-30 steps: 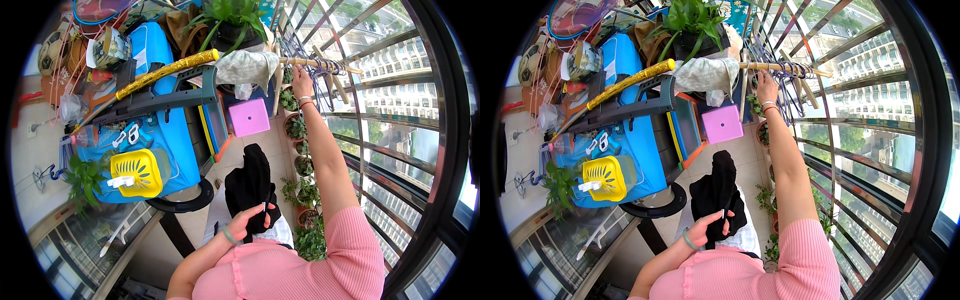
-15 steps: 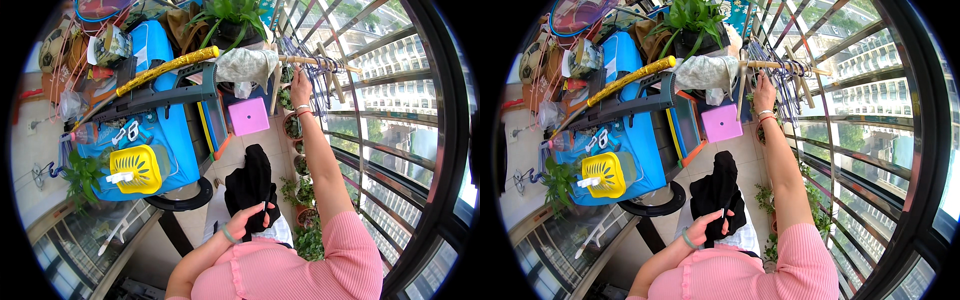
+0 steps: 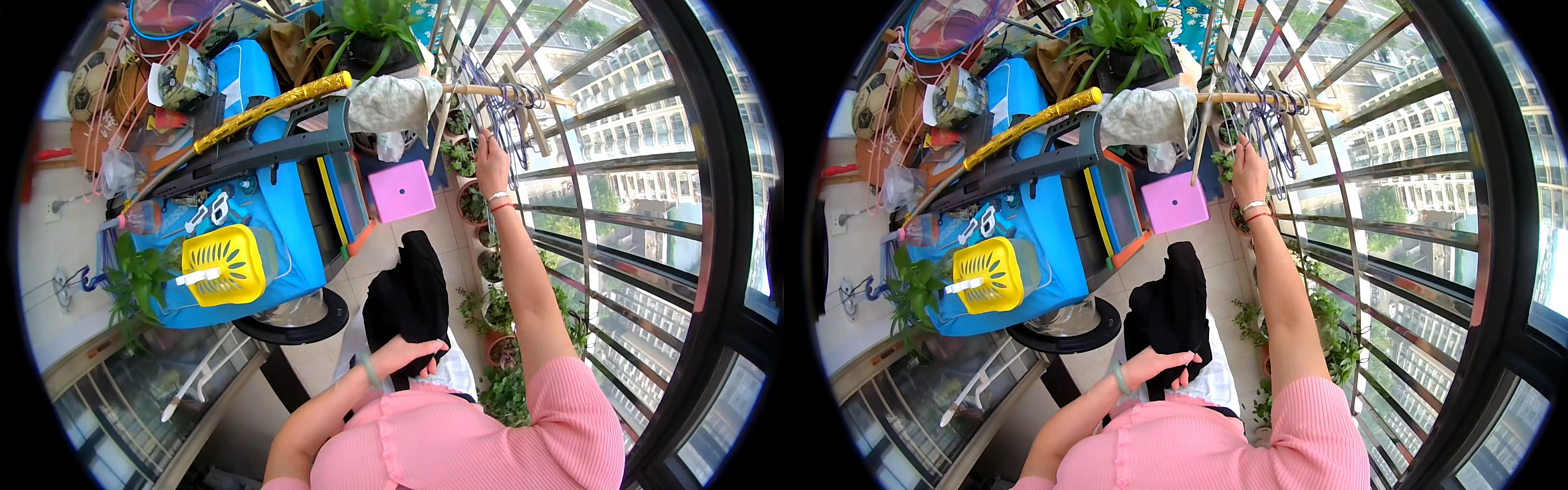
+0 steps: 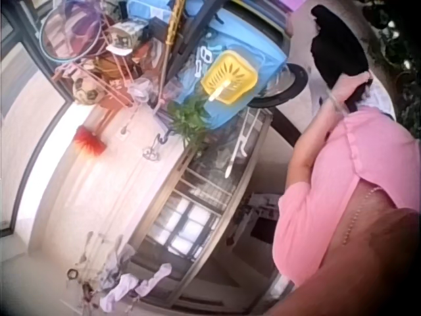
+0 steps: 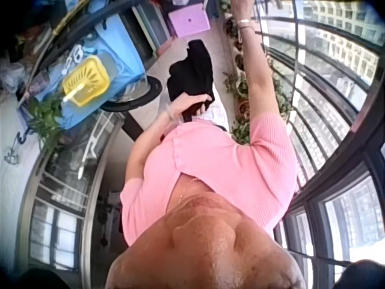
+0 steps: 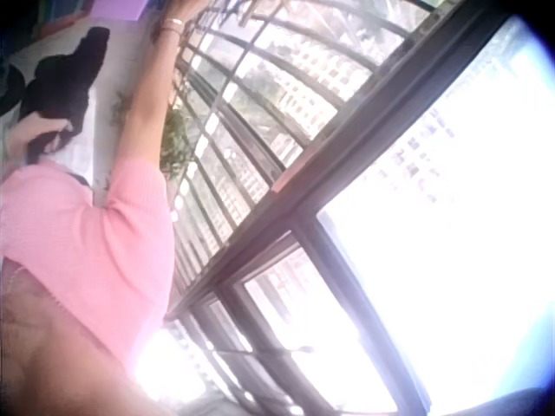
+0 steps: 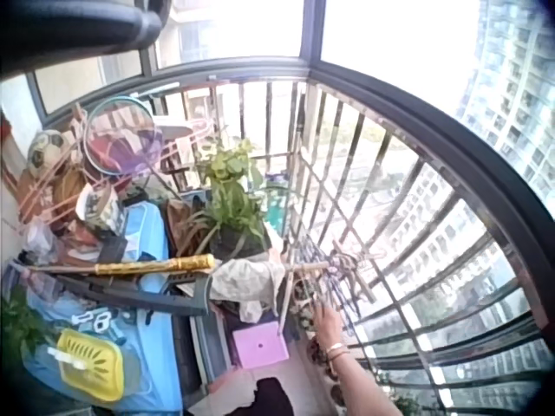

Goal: The person retrieves clothes from a washing machine on a balcony and hangs them on a drying rack. They handle a red plaid shirt, brown shorts, and black pants, placing each on a hanger and arranging them on the rack.

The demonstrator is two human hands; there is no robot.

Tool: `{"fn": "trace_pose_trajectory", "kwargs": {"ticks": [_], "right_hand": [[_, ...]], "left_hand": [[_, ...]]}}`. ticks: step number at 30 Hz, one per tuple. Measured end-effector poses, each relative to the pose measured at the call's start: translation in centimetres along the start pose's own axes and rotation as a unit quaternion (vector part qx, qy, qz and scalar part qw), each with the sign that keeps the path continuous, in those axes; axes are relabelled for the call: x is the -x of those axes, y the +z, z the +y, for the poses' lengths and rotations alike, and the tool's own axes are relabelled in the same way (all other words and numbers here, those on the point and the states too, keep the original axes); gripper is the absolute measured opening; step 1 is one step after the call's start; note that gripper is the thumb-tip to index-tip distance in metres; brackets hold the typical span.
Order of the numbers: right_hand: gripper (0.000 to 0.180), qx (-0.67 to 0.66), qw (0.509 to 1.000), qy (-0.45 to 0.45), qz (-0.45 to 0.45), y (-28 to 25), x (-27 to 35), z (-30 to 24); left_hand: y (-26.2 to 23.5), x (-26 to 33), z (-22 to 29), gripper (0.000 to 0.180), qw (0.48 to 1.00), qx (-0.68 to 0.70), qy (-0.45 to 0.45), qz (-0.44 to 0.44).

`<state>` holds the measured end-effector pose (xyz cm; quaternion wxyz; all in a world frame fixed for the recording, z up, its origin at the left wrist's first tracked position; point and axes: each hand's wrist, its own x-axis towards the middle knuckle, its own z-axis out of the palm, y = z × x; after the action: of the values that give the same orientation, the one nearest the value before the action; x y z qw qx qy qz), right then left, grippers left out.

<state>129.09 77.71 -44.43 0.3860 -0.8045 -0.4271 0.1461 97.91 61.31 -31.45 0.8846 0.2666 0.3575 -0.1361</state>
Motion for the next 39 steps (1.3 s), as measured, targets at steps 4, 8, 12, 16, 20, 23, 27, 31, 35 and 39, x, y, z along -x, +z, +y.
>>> {"fn": "trace_pose_trajectory", "kwargs": {"ticks": [4, 8, 12, 16, 20, 23, 27, 31, 35, 39], "right_hand": [[0.032, -0.064, 0.997, 0.043, 0.013, -1.4, 6.1, 0.0], [0.034, -0.111, 0.992, 0.063, 0.008, -3.5, 15.4, -2.5], [0.040, -0.310, 0.940, 0.096, -0.102, -5.6, 25.5, -5.7], [0.032, -0.221, 0.962, -0.073, -0.142, -8.5, 33.7, -11.0], [0.029, -0.152, 0.945, -0.213, -0.196, -10.3, 40.2, -13.8], [0.025, -0.202, 0.925, -0.189, -0.260, -12.2, 44.6, -16.1], [0.014, -0.222, 0.895, -0.190, -0.337, -13.7, 49.9, -17.8], [0.010, -0.229, 0.846, -0.204, -0.437, -15.2, 53.9, -20.5], [0.016, -0.293, 0.811, -0.185, -0.472, -17.3, 56.2, -22.5], [0.025, -0.288, 0.786, -0.153, -0.526, -18.3, 59.6, -22.1]], "left_hand": [[0.4, 0.5, -1.4, 0.040, 0.767, -0.618, -0.086, 0.149], [-0.6, 1.5, -7.1, 0.025, 0.655, -0.710, 0.025, 0.256], [0.3, 5.3, -9.0, 0.012, 0.552, -0.770, 0.161, 0.277], [1.9, 10.8, -9.7, 0.009, 0.485, -0.774, 0.330, 0.239], [3.5, 16.7, -12.0, 0.010, 0.434, -0.780, 0.394, 0.220], [3.6, 20.4, -14.4, 0.020, 0.416, -0.773, 0.419, 0.230], [3.3, 24.4, -16.8, 0.021, 0.381, -0.788, 0.431, 0.220], [5.0, 27.4, -18.1, 0.033, 0.406, -0.753, 0.482, 0.189], [4.4, 29.7, -20.3, 0.035, 0.606, -0.703, 0.347, 0.132], [6.2, 31.5, -22.7, 0.038, 0.713, -0.655, 0.243, 0.067]]}}
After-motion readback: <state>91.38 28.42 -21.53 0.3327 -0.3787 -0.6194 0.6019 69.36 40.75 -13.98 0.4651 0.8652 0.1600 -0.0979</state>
